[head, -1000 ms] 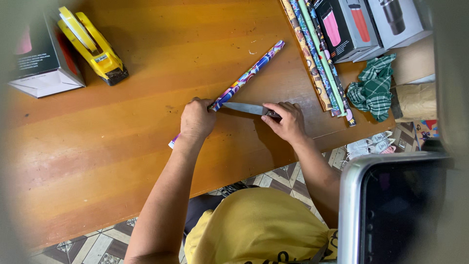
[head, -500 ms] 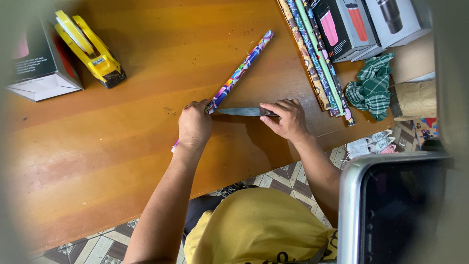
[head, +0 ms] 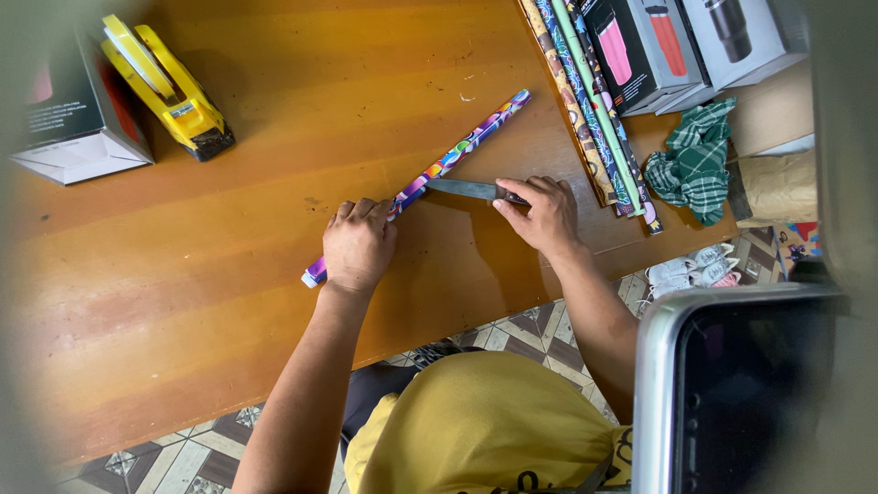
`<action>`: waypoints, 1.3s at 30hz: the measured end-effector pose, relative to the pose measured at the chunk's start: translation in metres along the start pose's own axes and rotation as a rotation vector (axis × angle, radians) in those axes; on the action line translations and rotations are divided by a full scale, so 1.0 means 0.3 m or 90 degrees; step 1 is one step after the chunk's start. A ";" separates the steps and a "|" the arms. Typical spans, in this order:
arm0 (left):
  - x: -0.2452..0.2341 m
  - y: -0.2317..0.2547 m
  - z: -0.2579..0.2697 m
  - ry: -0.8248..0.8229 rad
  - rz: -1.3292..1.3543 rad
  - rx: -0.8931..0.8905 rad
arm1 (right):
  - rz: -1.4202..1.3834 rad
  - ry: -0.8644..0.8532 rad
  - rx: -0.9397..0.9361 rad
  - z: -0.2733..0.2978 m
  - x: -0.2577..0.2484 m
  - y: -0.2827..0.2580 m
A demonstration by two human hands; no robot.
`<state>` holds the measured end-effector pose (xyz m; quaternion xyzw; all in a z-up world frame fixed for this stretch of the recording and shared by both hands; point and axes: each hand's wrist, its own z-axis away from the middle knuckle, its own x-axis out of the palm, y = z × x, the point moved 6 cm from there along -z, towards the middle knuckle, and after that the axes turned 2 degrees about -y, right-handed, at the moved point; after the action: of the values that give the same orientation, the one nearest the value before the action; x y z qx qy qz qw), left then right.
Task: The person finishes wrapping a red plaid gift, places it aside, wipes a beverage cup box with a cloth, then cuts and wraps the same box in colorful bubble-patterned paper using tape.
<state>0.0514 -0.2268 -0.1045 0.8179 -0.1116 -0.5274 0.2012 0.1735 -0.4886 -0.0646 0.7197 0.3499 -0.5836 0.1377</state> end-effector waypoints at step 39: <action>-0.065 0.035 -0.084 -0.355 -0.007 -0.193 | 0.197 0.097 0.230 0.104 -0.050 0.269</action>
<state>0.0666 -0.2231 -0.0748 0.6031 -0.0783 -0.7428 0.2798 0.2028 -0.5706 -0.0765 0.8195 0.1350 -0.5527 0.0681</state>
